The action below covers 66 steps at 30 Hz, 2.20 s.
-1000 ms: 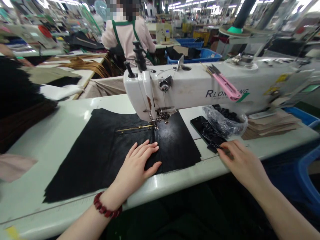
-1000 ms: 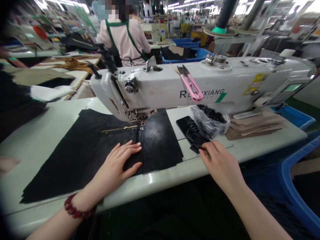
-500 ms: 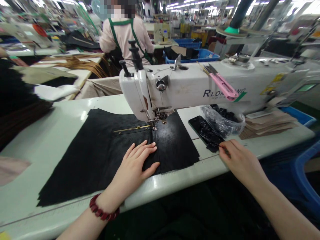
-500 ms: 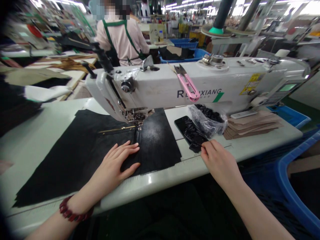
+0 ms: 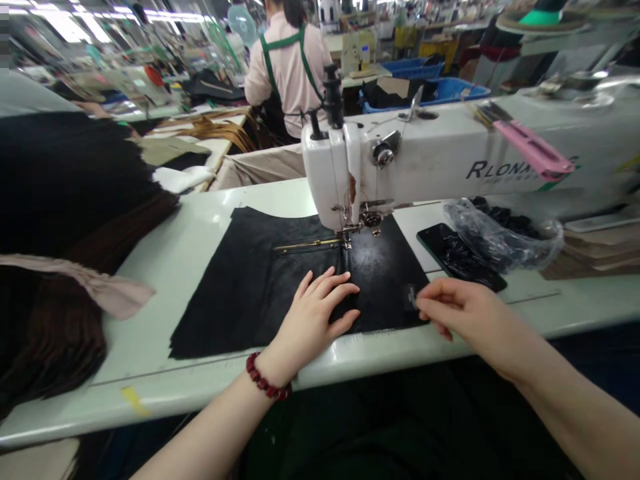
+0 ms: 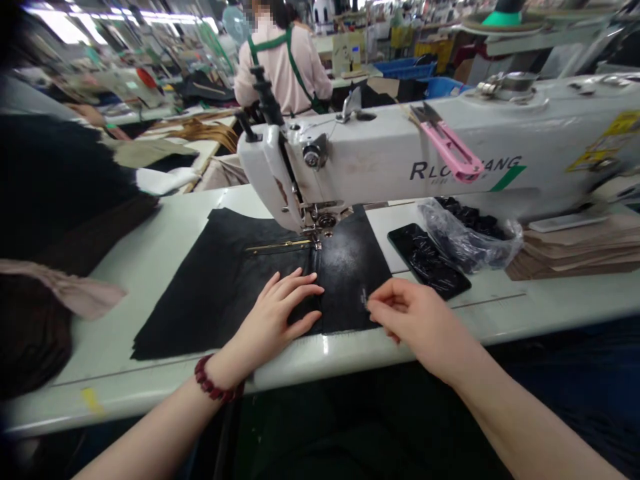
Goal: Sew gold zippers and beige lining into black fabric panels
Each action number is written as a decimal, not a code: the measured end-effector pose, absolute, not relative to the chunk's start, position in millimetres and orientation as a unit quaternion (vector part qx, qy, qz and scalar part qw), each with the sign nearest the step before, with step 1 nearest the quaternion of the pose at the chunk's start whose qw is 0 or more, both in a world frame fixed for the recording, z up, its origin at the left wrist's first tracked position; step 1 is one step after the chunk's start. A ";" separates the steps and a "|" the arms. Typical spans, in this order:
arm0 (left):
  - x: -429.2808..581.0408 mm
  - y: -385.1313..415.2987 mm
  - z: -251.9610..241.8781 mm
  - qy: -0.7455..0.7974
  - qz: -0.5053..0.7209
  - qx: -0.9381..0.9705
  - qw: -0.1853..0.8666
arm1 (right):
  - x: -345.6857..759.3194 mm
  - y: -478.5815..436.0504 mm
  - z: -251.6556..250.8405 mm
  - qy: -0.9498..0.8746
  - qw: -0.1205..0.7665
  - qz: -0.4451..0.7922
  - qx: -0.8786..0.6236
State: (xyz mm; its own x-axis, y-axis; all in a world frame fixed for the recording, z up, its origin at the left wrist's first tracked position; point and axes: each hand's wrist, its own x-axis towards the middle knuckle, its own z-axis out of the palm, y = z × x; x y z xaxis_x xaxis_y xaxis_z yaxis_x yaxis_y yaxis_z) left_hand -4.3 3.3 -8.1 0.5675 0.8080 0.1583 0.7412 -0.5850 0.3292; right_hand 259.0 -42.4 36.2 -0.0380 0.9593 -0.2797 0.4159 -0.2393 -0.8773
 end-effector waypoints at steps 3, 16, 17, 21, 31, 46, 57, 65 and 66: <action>-4.1 2.5 -7.1 0.444 0.147 0.876 0.121 | 221.1 -17.0 27.5 -0.535 0.241 0.540 -0.604; -5.2 0.2 -5.8 0.439 0.148 0.876 0.134 | 252.1 -6.2 1.0 -0.933 0.142 0.062 -0.324; -5.2 0.1 -5.6 0.438 0.148 0.877 0.134 | 250.9 -5.6 0.0 -0.933 0.141 0.060 -0.324; -5.5 0.0 -4.8 0.441 0.146 0.875 0.134 | 238.2 -4.6 -0.8 -0.928 0.155 0.066 -0.331; -5.7 0.1 -5.9 0.444 0.154 0.872 0.136 | 228.7 -6.2 -5.7 -0.909 0.180 0.101 -0.363; -5.3 -0.9 -6.1 0.450 0.154 0.869 0.136 | 234.4 0.3 -7.3 -0.912 0.187 0.108 -0.349; -5.1 -0.9 -4.7 0.449 0.145 0.872 0.133 | 232.1 -3.9 -10.8 -0.914 0.187 0.079 -0.351; -5.9 -0.4 -3.8 0.446 0.146 0.872 0.140 | 230.1 -3.2 -14.5 -0.914 0.189 0.074 -0.351; -6.1 -0.3 -3.9 0.446 0.145 0.872 0.142 | 229.8 -4.0 -14.9 -0.913 0.190 0.076 -0.353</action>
State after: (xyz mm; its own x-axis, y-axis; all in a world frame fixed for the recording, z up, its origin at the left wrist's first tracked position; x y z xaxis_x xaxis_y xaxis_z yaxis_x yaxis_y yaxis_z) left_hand -6.1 -0.3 -3.9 0.5599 0.8187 0.1274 0.7363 -0.5622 0.3765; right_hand 229.8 -4.0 -14.9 -0.6788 0.6731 0.2936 0.6157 0.7396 -0.2719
